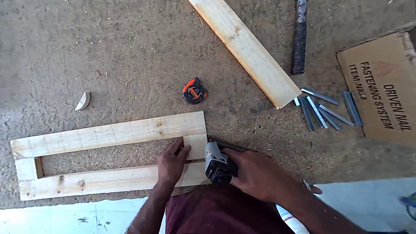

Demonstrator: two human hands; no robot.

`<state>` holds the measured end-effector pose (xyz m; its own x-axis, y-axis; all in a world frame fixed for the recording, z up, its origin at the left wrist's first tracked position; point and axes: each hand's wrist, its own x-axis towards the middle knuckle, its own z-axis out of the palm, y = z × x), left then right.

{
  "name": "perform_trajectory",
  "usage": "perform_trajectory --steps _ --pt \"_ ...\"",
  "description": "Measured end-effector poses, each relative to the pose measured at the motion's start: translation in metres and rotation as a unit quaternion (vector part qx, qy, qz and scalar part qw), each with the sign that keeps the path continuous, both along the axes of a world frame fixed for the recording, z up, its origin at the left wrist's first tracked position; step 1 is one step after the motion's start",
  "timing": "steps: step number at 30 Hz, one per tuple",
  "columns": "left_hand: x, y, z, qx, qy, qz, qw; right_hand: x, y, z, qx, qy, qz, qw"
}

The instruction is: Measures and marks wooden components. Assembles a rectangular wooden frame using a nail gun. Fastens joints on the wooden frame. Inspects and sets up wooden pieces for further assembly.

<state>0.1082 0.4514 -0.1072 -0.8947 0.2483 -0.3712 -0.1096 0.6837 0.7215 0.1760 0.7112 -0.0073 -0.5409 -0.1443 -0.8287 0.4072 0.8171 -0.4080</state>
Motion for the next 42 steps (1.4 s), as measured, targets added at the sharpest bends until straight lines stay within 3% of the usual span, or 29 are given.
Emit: perform_trajectory --steps 10,15,21,36,42 --pt "0.002 -0.002 -0.001 -0.010 0.028 -0.016 0.999 -0.007 0.004 0.001 -0.016 -0.032 0.000 0.999" --pt "-0.034 0.001 0.030 -0.122 0.242 -0.127 0.954 0.005 0.012 0.015 0.018 0.026 -0.022 0.999" --pt "-0.080 0.001 0.006 -0.216 0.203 -0.267 0.917 -0.017 0.019 0.035 -0.004 0.040 0.004 0.999" --pt "-0.080 0.002 -0.002 -0.203 0.182 -0.253 0.928 -0.032 0.010 0.012 0.015 0.051 0.011 0.999" --pt "-0.078 0.001 -0.004 -0.195 0.199 -0.255 0.926 -0.046 0.006 0.021 0.045 -0.039 0.028 0.998"
